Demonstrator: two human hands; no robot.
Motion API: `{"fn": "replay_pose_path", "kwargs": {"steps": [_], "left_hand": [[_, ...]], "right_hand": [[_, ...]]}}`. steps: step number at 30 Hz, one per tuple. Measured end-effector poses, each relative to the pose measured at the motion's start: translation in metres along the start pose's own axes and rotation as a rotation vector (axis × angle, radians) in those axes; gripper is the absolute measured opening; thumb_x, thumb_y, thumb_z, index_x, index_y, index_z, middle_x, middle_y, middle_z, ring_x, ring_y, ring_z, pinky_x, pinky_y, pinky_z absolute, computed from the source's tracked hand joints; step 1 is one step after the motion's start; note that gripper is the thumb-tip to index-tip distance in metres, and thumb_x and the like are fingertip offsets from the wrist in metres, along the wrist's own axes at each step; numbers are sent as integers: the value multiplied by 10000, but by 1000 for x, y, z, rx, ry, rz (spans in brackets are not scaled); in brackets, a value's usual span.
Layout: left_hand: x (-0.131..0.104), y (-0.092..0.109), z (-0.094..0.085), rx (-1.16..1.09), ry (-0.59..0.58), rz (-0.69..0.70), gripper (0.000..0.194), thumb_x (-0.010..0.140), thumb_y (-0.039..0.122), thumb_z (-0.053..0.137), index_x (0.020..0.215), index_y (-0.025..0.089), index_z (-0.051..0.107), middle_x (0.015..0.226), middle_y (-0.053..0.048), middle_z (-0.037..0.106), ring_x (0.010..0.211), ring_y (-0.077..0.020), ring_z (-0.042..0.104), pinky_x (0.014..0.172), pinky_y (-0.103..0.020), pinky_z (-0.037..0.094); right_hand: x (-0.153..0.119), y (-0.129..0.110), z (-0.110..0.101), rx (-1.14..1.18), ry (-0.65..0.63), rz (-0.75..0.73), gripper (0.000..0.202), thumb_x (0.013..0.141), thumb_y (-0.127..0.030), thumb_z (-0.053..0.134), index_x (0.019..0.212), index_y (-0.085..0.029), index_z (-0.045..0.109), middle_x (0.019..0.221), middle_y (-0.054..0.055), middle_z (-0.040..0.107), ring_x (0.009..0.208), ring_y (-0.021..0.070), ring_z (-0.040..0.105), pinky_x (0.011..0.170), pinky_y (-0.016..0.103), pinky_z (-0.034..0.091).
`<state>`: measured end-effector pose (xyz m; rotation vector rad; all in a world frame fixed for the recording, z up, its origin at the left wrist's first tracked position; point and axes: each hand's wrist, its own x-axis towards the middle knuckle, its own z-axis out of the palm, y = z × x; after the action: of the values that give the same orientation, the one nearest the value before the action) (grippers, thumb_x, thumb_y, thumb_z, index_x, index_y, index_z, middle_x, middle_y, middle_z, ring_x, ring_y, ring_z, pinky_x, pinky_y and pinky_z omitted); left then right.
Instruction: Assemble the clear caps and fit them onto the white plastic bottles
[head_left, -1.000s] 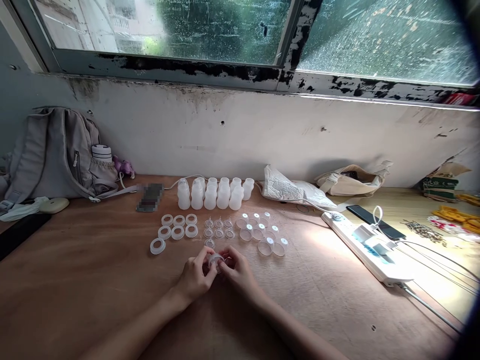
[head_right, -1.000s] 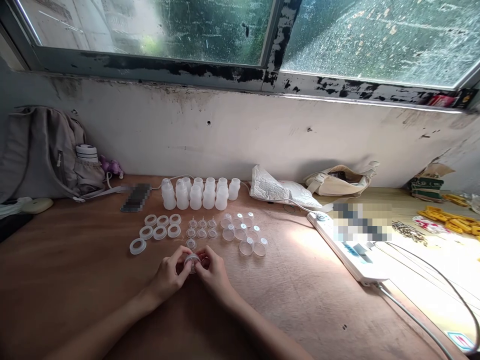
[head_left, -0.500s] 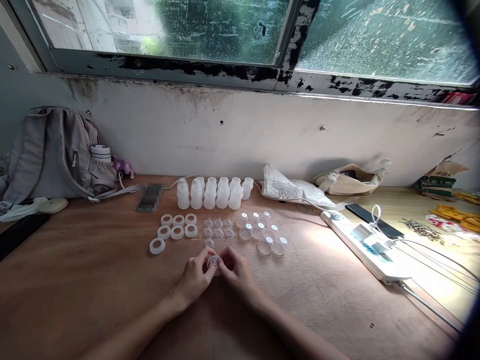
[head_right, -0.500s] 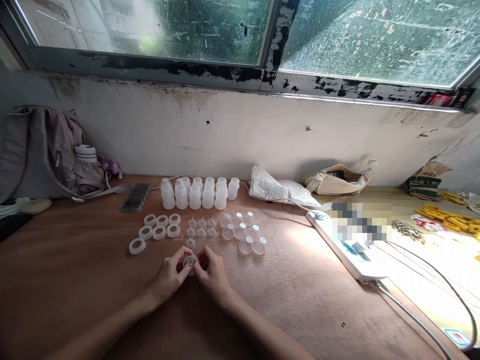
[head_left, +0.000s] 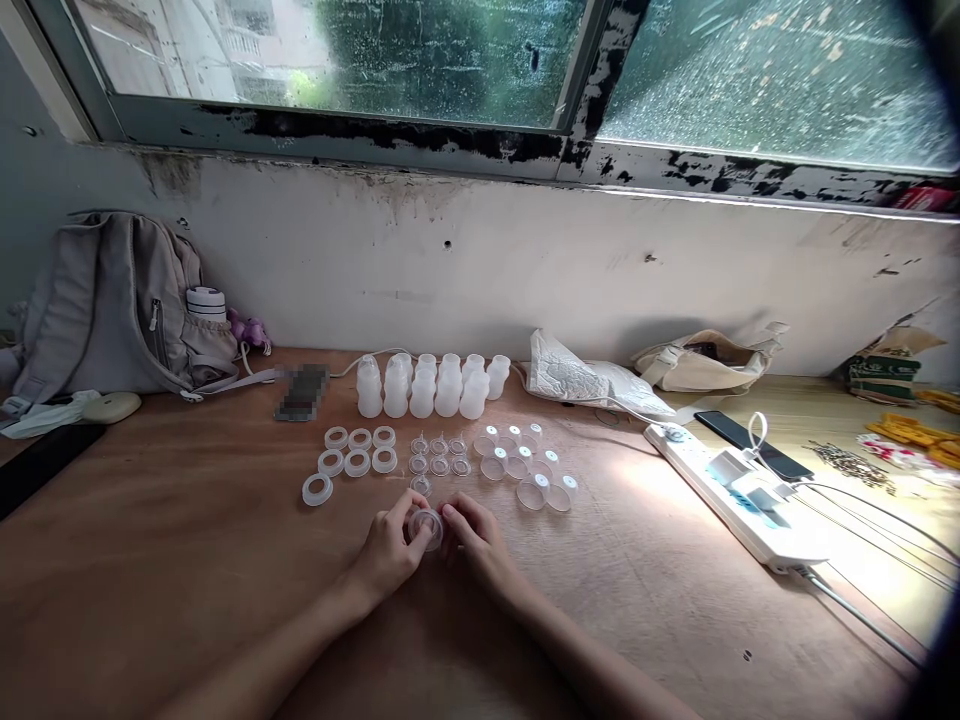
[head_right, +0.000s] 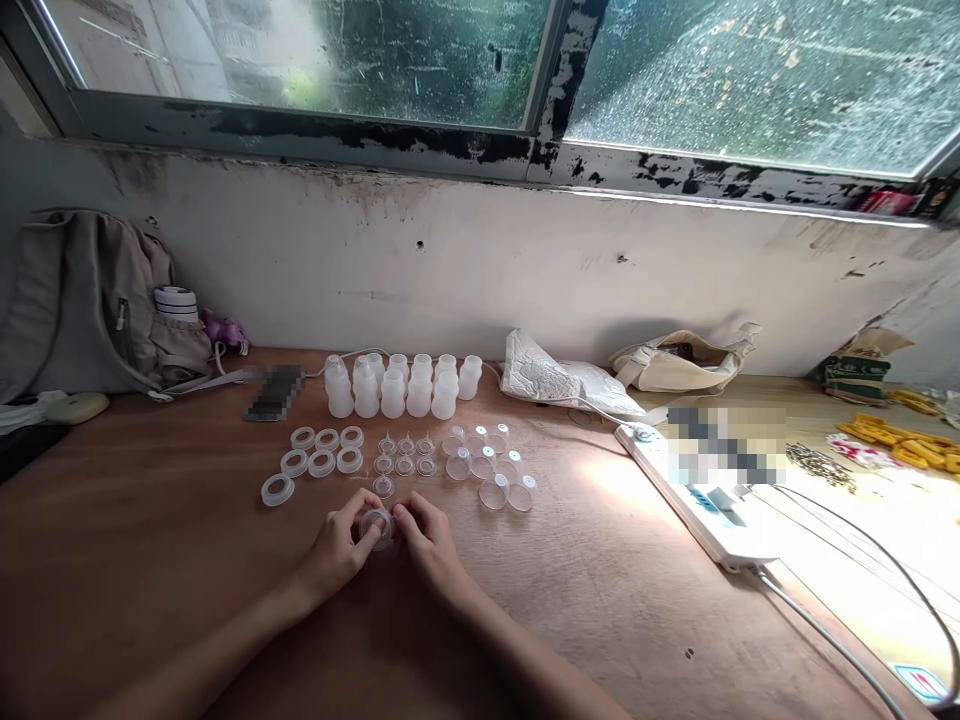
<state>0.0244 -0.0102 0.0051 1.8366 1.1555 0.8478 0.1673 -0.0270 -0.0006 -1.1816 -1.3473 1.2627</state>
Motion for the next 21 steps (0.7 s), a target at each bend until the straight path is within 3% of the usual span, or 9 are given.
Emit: {"fn": "replay_pose_path", "kwargs": {"steps": [7, 12, 21], "left_hand": [[-2, 0, -1, -193, -42, -12, 86, 790, 270, 441, 827, 205, 400, 538, 64, 519, 442, -86, 476, 442, -176, 342], [0, -4, 0, -371, -119, -30, 150, 787, 273, 471, 819, 205, 342, 641, 28, 602, 511, -91, 527, 480, -183, 389], [5, -17, -1, -448, -177, -20, 212, 758, 308, 519, 747, 197, 339, 518, 79, 501, 371, -41, 386, 353, -141, 267]], "right_hand": [[6, 0, -11, 10, 86, -3, 254, 749, -403, 533, 864, -176, 542, 615, -37, 501, 438, 68, 435, 386, 186, 348], [8, 1, -16, 142, -46, 51, 263, 711, -402, 583, 822, -167, 538, 560, -38, 516, 463, 92, 483, 426, 211, 401], [1, -9, -14, 315, -163, 63, 214, 713, -341, 616, 797, -161, 535, 608, -13, 566, 546, 111, 540, 516, 251, 456]]}}
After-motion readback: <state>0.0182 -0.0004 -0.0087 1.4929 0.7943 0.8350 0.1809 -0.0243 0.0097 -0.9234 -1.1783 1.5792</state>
